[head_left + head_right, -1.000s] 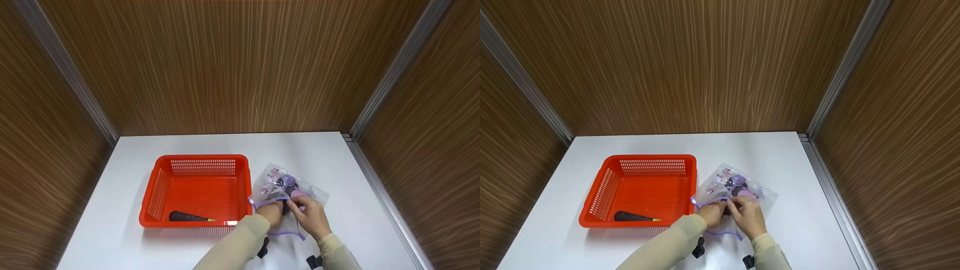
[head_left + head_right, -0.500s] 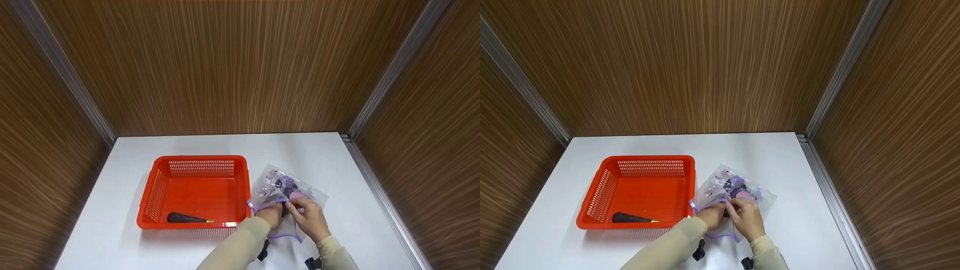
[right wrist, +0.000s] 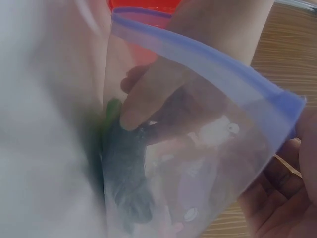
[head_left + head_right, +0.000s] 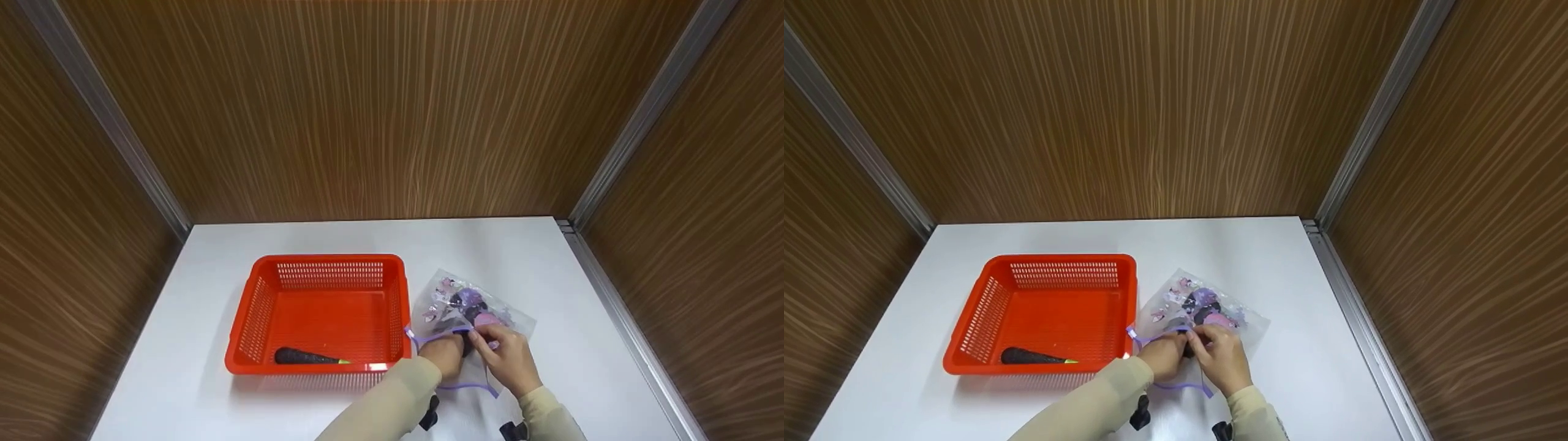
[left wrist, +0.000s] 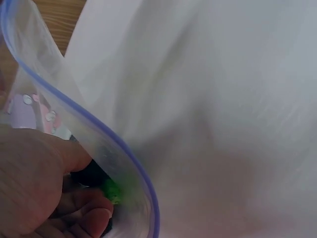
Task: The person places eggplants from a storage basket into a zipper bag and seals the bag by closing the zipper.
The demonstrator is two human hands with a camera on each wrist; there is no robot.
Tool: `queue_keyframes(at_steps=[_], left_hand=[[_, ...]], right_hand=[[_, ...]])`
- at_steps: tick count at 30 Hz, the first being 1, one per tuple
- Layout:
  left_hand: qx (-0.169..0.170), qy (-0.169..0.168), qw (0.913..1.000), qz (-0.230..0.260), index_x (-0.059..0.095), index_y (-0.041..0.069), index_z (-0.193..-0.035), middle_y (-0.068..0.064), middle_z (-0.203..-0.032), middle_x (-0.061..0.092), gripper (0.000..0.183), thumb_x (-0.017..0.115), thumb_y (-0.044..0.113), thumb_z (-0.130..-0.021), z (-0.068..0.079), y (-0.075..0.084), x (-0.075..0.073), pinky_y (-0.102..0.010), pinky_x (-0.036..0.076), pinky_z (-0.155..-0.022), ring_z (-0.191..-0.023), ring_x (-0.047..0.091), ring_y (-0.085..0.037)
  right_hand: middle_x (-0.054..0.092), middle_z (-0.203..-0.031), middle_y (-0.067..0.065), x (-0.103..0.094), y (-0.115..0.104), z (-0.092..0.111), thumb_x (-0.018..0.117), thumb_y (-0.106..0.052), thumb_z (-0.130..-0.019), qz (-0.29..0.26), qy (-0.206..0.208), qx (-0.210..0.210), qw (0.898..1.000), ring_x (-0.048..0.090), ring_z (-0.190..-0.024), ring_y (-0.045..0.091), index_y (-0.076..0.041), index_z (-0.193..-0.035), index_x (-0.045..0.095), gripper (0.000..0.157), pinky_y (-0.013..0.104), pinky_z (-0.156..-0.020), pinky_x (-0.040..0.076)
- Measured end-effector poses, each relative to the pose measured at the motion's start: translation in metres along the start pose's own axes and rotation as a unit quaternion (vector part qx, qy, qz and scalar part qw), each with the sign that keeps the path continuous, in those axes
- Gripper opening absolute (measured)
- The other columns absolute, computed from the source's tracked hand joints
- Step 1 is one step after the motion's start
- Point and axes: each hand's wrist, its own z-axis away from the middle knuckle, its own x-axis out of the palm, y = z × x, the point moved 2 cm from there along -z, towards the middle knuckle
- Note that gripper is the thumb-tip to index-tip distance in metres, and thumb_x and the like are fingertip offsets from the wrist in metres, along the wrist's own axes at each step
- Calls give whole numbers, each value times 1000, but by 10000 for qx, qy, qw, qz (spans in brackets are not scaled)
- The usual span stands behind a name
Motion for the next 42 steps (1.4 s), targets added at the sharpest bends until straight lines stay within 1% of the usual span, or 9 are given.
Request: queue_keyframes(at_steps=[6,10,14,18,22,27,31,39,42], left_hand=[[651,-8,9977,-171,68,9,-89,-2,-82,63,14,69,22,-83,10,5,-13,-27,52,-74,-77,63,-15],[789,-142,9966,-194,70,7,-93,-4,-90,67,22,73,25,-81,16,6,-21,-27,51,-78,-83,64,-16],[886,-333,9951,-283,70,10,-88,-4,-91,69,21,73,29,-81,23,10,-30,-28,51,-77,-82,64,-16],[1214,-444,9905,-473,68,11,-85,-3,-89,68,22,71,33,-84,30,17,-41,-28,49,-80,-84,63,-15],[1489,-345,9865,-583,69,11,-88,-1,-89,68,23,70,34,-85,38,21,-52,-26,48,-83,-87,62,-14],[1850,-106,9805,-649,69,15,-91,3,-84,65,21,69,35,-85,46,22,-65,-24,48,-77,-82,58,-10],[2137,57,9747,-653,70,16,-98,6,-87,66,21,68,34,-87,52,22,-75,-23,47,-76,-83,58,-9],[2243,313,9735,-325,70,14,-107,3,-101,68,25,66,30,-90,64,13,-101,-23,48,-86,-93,61,-10],[2218,414,9739,-232,70,13,-108,2,-100,68,25,66,30,-91,68,6,-110,-23,49,-84,-92,62,-10]], right_hand=[[66,-76,-13,-2,1,1,73,-17,-85,105,84,59,9999,59,-67,3,-14,-83,72,4,22,-55,49],[66,-76,-14,-2,1,2,73,-18,-85,120,70,119,9998,59,-67,3,-14,-83,73,5,23,-56,49],[66,-76,-13,-3,3,3,73,-18,-86,78,60,171,9998,60,-68,3,-13,-83,73,6,25,-56,50],[66,-77,-12,-6,5,4,72,-19,-87,88,46,256,9996,60,-68,4,-10,-83,73,9,24,-56,50],[66,-77,-11,-7,5,5,72,-18,-86,130,27,322,9994,60,-69,5,-12,-84,73,6,23,-57,50],[65,-77,-12,-7,4,5,72,-18,-87,158,67,337,9993,60,-69,5,-13,-83,73,6,30,-57,52],[65,-76,-13,-6,5,5,72,-18,-87,92,64,329,9994,60,-69,5,-14,-83,73,6,32,-56,53],[66,-76,-13,-5,3,3,71,-20,-87,21,63,238,9997,60,-68,5,-13,-82,73,9,34,-56,52],[65,-76,-14,-5,3,3,72,-19,-87,27,46,229,9997,60,-68,4,-13,-82,73,8,35,-56,52]])
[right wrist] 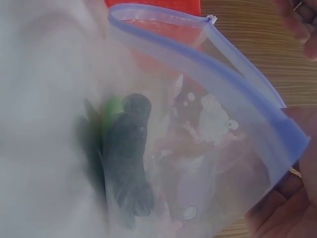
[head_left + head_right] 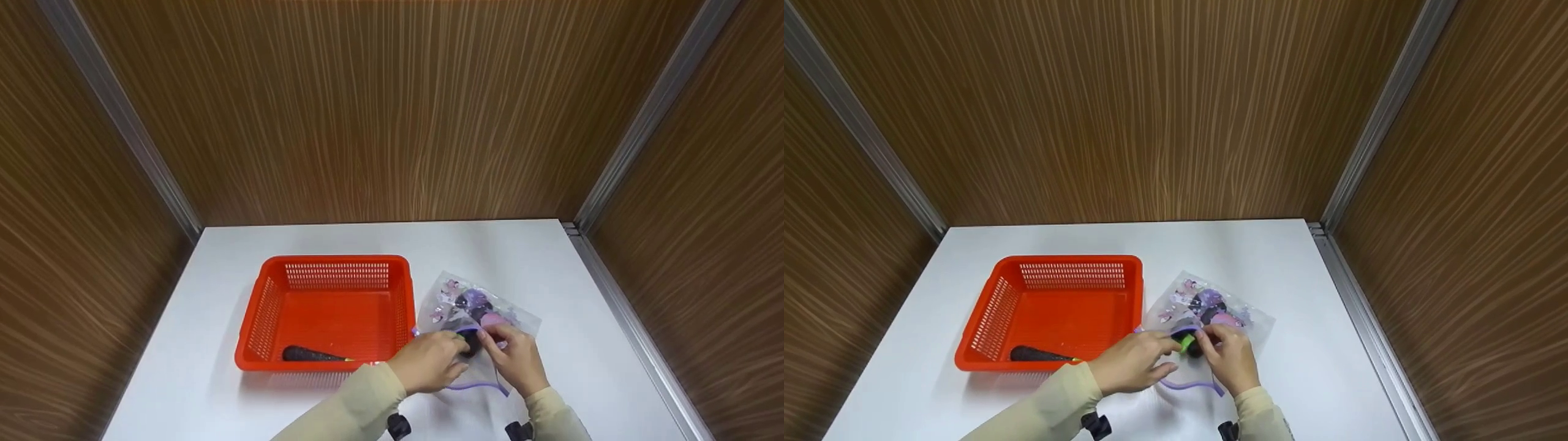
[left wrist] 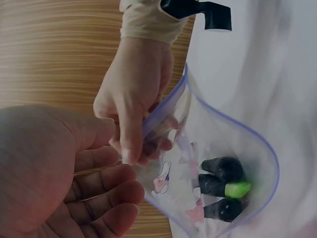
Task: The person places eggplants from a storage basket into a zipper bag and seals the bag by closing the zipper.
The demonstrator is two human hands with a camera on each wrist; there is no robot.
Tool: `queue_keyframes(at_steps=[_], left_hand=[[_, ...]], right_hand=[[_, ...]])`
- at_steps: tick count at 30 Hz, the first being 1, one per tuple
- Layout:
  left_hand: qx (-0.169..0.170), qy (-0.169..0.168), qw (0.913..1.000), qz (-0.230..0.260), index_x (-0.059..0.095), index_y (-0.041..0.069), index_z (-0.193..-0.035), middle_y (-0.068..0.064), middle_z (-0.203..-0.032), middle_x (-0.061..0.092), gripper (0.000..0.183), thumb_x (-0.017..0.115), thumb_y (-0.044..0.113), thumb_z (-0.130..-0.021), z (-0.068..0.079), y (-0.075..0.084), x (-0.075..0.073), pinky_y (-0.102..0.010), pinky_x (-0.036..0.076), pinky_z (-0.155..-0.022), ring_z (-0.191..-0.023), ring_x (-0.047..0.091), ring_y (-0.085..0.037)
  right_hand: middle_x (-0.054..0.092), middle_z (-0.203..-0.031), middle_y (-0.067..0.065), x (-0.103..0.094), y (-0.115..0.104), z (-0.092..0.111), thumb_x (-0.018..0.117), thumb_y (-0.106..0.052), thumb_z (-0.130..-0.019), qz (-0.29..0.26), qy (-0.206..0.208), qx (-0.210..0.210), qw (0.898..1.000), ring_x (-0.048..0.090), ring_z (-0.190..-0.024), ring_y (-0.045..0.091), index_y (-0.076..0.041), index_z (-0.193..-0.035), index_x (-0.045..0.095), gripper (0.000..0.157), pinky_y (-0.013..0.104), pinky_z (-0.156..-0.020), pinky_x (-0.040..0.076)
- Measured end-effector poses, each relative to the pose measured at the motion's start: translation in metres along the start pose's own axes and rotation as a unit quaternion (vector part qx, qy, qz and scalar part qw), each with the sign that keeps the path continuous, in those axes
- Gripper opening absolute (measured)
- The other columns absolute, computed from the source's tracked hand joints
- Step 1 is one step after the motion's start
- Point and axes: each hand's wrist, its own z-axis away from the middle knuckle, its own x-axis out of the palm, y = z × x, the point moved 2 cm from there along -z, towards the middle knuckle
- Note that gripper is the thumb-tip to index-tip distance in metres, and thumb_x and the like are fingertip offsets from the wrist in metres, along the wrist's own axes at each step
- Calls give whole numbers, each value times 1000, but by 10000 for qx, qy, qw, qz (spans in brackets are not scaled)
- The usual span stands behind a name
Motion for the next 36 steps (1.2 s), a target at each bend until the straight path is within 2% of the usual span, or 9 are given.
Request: queue_keyframes(at_steps=[5,15,21,27,36], left_hand=[[-141,82,9998,98,70,14,-110,3,-97,67,25,65,30,-91,9,-9,-12,-23,49,-78,-86,61,-10],[-524,288,9980,212,69,10,-112,-2,-100,67,27,65,25,-91,34,-32,-32,-29,51,-80,-88,62,-14],[-1068,86,9933,436,68,9,-113,-2,-102,66,28,65,26,-92,56,-55,-36,-33,51,-83,-92,61,-16],[-1724,-163,9827,655,65,8,-120,-5,-111,65,35,66,28,-92,80,-79,-45,-37,51,-88,-99,60,-19],[-1982,-128,9791,450,65,6,-119,-8,-114,65,35,65,28,-92,107,-110,-60,-43,48,-93,-107,59,-27]], right_hand=[[65,-75,-15,0,0,0,73,-18,-85,74,36,7,10000,59,-68,4,-16,-82,73,4,32,-56,51],[64,-74,-16,-2,0,0,73,-17,-85,52,22,138,9999,59,-67,4,-18,-81,72,4,31,-56,50],[64,-74,-16,-3,0,-1,72,-21,-87,73,-4,66,10000,59,-67,4,-15,-83,74,8,29,-55,49],[64,-74,-16,-5,1,0,72,-21,-87,42,-8,52,10000,59,-67,4,-13,-83,73,10,32,-55,50],[63,-74,-17,-6,0,0,73,-19,-86,132,0,-12,9999,58,-67,3,-14,-82,73,6,34,-56,50]])
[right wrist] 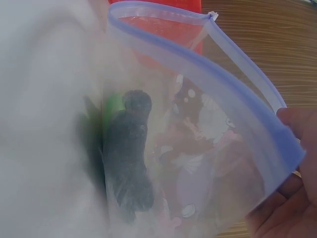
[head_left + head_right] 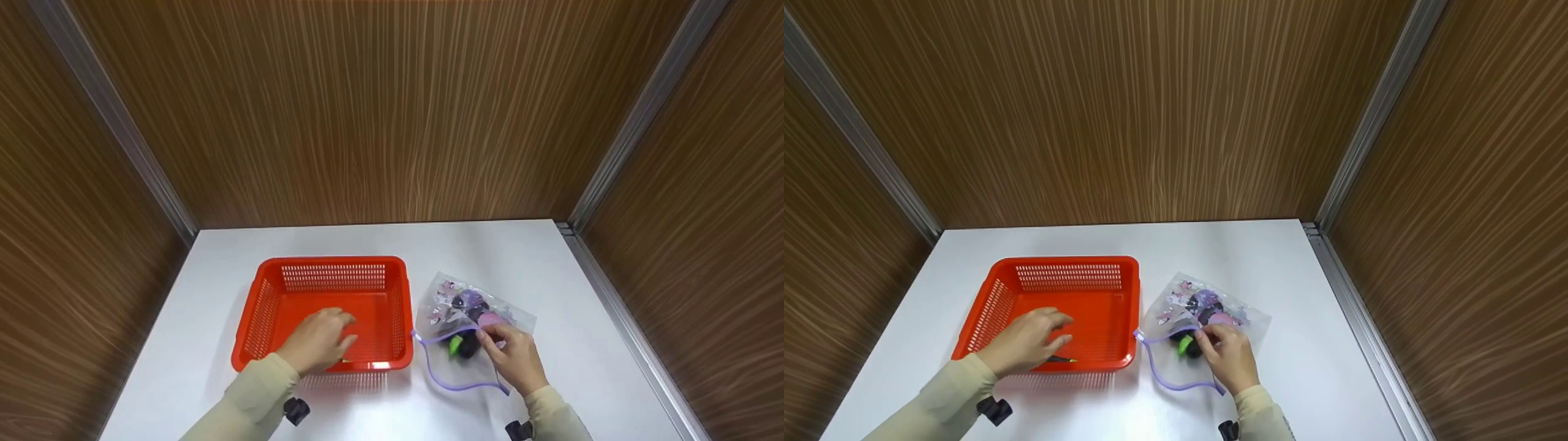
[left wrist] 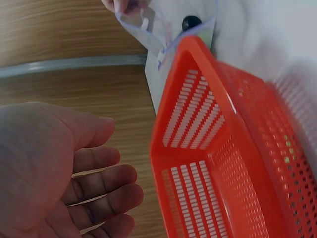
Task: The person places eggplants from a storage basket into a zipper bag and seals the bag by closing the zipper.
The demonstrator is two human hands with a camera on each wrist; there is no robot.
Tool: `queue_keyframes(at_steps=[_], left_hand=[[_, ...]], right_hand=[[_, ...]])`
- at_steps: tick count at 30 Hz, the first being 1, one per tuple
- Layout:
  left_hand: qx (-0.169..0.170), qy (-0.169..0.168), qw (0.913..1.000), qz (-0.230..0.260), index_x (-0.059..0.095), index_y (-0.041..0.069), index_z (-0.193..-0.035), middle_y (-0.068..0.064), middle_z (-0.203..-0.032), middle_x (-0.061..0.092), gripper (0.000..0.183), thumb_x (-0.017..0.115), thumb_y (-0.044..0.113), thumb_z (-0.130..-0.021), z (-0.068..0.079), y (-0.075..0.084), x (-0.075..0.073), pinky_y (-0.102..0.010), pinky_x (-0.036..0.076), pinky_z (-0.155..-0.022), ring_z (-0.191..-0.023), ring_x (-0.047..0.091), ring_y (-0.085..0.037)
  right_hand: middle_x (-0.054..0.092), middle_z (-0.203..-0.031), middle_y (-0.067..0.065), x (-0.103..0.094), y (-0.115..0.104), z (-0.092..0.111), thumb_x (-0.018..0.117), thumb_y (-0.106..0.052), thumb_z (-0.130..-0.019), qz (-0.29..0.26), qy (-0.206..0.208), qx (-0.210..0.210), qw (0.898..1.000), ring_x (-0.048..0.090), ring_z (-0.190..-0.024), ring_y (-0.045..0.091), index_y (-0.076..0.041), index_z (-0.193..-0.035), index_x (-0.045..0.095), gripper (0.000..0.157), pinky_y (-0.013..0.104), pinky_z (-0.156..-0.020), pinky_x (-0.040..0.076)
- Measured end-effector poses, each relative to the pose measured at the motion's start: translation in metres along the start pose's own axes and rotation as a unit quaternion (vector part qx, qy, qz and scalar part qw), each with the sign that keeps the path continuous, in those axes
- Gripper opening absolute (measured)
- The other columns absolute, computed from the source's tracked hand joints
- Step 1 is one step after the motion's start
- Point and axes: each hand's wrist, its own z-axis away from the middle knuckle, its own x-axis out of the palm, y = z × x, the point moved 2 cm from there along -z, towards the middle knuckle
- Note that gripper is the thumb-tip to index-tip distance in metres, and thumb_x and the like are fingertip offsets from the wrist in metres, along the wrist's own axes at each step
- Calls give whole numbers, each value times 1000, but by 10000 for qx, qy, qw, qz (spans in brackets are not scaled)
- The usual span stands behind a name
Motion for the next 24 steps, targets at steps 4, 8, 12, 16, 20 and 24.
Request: queue_keyframes(at_steps=[4,8,12,16,20,24], left_hand=[[-158,123,9998,-75,65,4,-118,-10,-114,65,36,69,27,-90,1,-14,-7,-43,48,-93,-108,59,-28],[-368,240,9987,-251,66,4,-116,-10,-110,66,36,70,26,-88,2,-30,-13,-41,50,-90,-103,61,-27],[-636,223,9972,-338,67,2,-114,-12,-108,66,35,72,24,-86,5,-49,-21,-42,50,-90,-101,61,-28],[-895,77,9955,-289,65,0,-116,-15,-111,64,37,72,22,-86,6,-69,-30,-45,49,-91,-103,60,-31],[-1184,-82,9927,-216,62,0,-122,-17,-117,62,44,72,24,-86,5,-88,-39,-49,47,-93,-108,58,-33],[-1353,-262,9902,-210,60,0,-126,-18,-121,61,49,73,25,-86,2,-105,-45,-52,45,-94,-110,57,-34]], right_hand=[[63,-74,-17,-1,0,1,73,-20,-86,29,-1,24,10000,58,-67,3,-14,-82,73,7,33,-57,50],[63,-74,-16,-1,0,2,72,-20,-86,13,-32,59,10000,58,-67,3,-12,-82,73,9,30,-56,49],[64,-75,-16,-2,2,3,72,-21,-87,23,-55,82,9999,59,-67,3,-12,-84,74,10,26,-57,48],[64,-75,-15,-3,2,2,72,-21,-87,31,-58,109,9999,59,-68,3,-13,-85,74,9,27,-57,49],[64,-75,-16,-3,2,1,72,-20,-86,21,-62,139,9999,59,-67,3,-14,-85,74,6,32,-56,50],[64,-75,-16,-4,2,1,73,-20,-86,48,-53,161,9998,59,-68,3,-15,-85,74,5,29,-57,49]])
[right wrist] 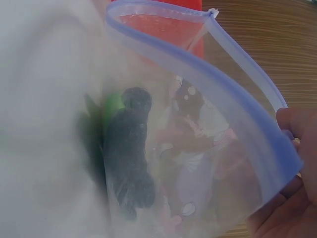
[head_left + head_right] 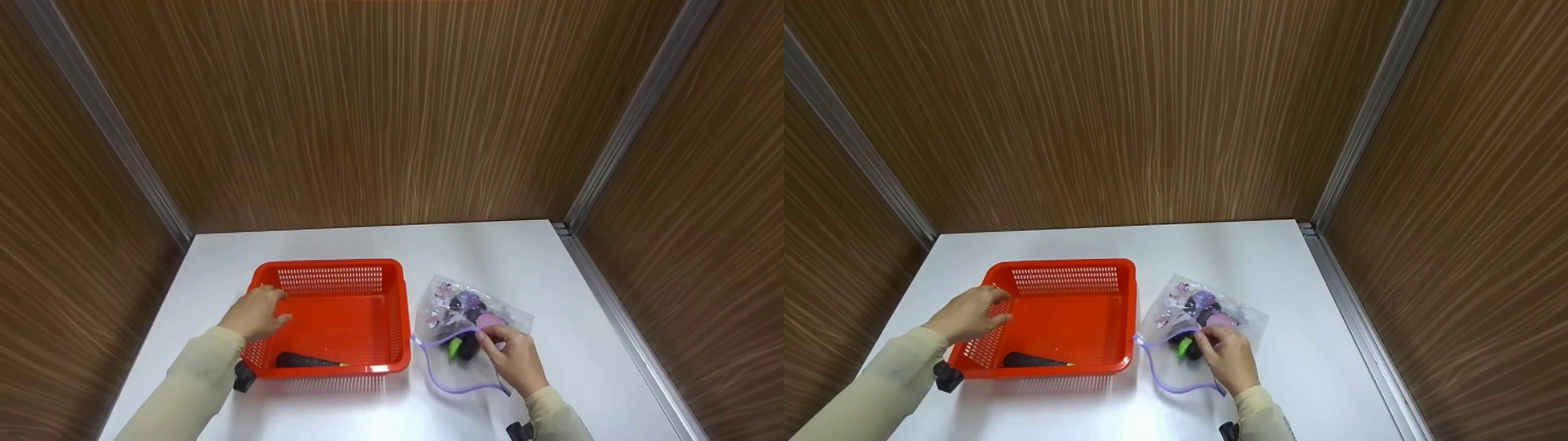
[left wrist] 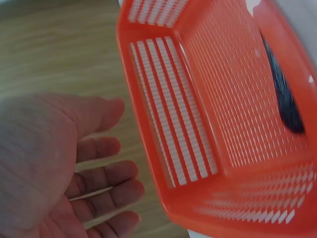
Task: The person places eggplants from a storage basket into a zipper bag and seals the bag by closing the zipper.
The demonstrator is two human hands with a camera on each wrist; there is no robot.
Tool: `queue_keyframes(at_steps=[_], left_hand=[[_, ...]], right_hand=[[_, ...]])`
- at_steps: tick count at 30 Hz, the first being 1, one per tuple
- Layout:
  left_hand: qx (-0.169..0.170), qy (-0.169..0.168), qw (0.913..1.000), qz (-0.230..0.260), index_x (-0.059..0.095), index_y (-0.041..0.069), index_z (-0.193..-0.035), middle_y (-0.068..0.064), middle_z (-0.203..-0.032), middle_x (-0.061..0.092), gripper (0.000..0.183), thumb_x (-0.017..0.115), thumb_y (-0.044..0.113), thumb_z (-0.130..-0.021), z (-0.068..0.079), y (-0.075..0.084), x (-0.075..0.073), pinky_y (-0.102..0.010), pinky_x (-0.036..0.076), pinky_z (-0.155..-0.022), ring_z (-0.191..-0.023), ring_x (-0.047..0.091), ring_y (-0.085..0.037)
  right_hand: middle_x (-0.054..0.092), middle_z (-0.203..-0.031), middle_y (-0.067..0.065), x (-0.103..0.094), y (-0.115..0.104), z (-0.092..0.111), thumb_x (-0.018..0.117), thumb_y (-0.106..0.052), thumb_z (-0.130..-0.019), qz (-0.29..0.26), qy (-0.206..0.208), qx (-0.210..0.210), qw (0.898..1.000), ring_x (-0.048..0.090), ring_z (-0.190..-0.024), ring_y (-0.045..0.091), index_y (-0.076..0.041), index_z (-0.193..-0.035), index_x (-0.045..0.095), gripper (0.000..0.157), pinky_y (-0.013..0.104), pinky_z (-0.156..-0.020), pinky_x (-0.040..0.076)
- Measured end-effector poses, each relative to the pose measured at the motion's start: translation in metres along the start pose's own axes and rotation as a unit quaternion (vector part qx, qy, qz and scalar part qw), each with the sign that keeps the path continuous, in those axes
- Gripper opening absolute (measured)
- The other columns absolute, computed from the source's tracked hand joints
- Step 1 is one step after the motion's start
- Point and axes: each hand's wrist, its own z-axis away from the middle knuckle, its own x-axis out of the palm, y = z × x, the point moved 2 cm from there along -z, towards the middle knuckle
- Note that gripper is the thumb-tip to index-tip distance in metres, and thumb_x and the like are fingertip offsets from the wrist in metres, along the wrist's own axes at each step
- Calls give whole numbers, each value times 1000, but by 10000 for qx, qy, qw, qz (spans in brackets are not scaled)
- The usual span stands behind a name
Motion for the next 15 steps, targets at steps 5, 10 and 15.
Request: queue_keyframes(at_steps=[5,10,15], left_hand=[[102,-196,9996,-176,60,-2,-125,-19,-120,61,51,75,24,-84,-11,-17,-2,-53,44,-95,-109,56,-36],[-95,-463,9987,-204,61,-1,-122,-17,-118,62,51,78,24,-81,-22,-33,1,-55,44,-94,-107,57,-34],[-110,-700,9971,-267,64,1,-119,-15,-114,65,50,80,24,-77,-30,-42,6,-54,46,-91,-102,60,-32]], right_hand=[[64,-75,-16,0,1,-1,73,-19,-86,4,-3,7,10000,59,-68,3,-15,-84,74,5,26,-57,48],[65,-75,-17,1,2,0,73,-21,-86,30,3,7,10000,59,-68,3,-15,-83,74,6,24,-57,48],[65,-76,-17,2,2,0,72,-23,-86,41,71,-87,9999,59,-68,2,-15,-83,73,9,22,-57,47]])
